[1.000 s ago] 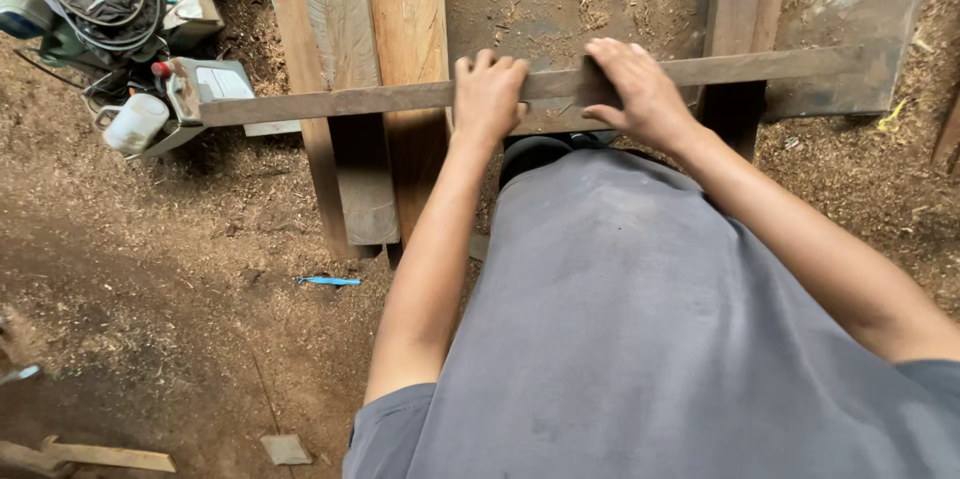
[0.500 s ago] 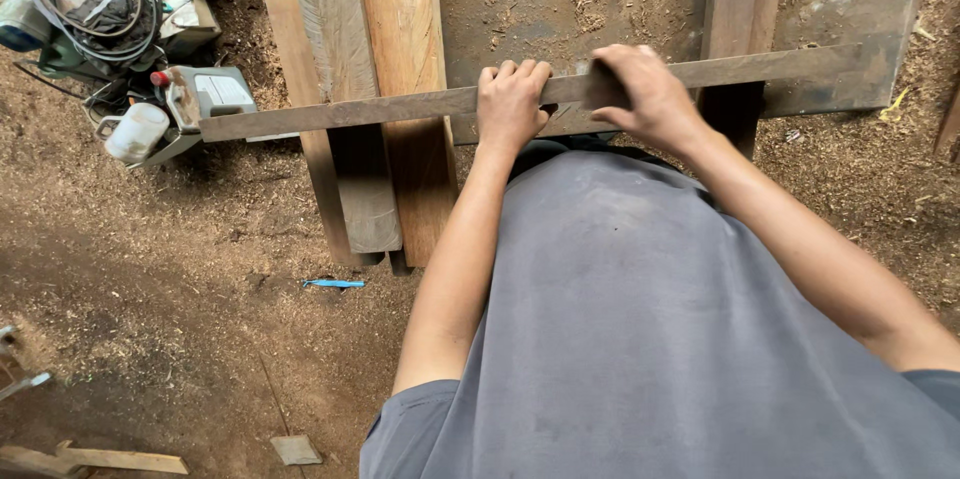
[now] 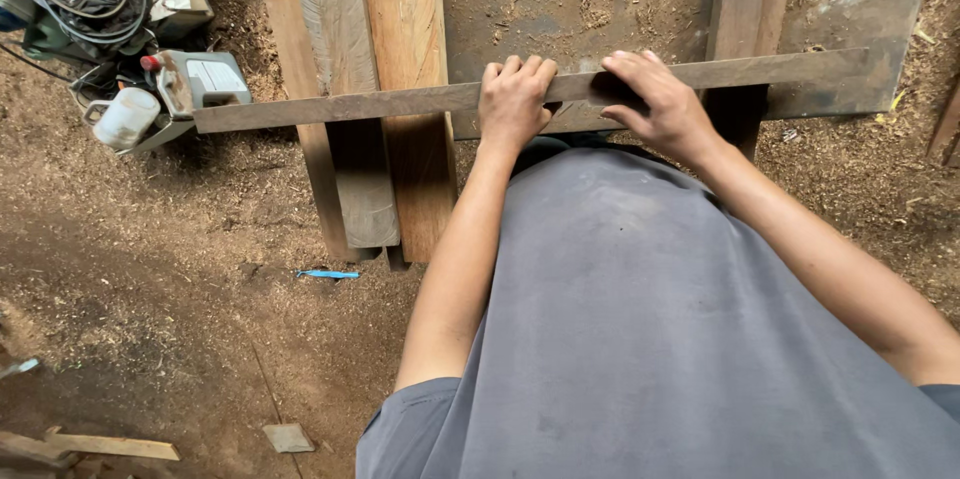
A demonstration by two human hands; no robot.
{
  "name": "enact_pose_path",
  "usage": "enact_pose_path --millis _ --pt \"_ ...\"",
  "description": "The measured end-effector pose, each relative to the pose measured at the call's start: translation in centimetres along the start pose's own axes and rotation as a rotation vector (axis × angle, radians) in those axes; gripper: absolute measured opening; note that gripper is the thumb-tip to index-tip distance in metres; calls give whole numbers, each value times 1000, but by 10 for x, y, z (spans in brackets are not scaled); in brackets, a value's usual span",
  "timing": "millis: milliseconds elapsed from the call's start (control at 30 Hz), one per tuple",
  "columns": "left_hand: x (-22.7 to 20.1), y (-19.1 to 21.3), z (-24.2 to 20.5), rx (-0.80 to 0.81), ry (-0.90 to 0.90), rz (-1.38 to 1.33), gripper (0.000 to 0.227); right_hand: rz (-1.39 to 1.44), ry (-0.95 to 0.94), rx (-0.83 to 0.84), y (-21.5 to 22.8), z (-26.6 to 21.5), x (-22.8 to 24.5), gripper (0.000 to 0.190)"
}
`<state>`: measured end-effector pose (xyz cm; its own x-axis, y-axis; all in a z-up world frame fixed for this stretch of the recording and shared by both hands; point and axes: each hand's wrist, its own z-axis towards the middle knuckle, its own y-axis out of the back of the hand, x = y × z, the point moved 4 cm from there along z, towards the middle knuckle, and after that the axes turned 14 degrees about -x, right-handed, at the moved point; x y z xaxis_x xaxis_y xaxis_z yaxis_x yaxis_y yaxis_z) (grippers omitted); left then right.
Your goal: The person sands a long wooden plank by hand using a small piece of sandpaper, moving it back and forth along the surface and edges.
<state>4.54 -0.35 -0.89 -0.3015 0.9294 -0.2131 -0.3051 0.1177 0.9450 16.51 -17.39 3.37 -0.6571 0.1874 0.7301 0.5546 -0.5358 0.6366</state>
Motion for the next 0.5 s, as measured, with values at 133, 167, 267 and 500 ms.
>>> enact_pose_path --millis 133,167,267,500 --pt "2 -1 -3 -28 -4 -50 35 102 -32 50 -21 15 9 66" --pt "2 0 -3 -35 -2 -50 34 118 -52 68 -24 19 9 66" --pt "3 -1 -3 -37 4 -58 32 18 -12 58 -20 15 8 64" --pt "6 -18 -13 2 73 -124 34 -227 -11 -19 -19 -10 -7 46"
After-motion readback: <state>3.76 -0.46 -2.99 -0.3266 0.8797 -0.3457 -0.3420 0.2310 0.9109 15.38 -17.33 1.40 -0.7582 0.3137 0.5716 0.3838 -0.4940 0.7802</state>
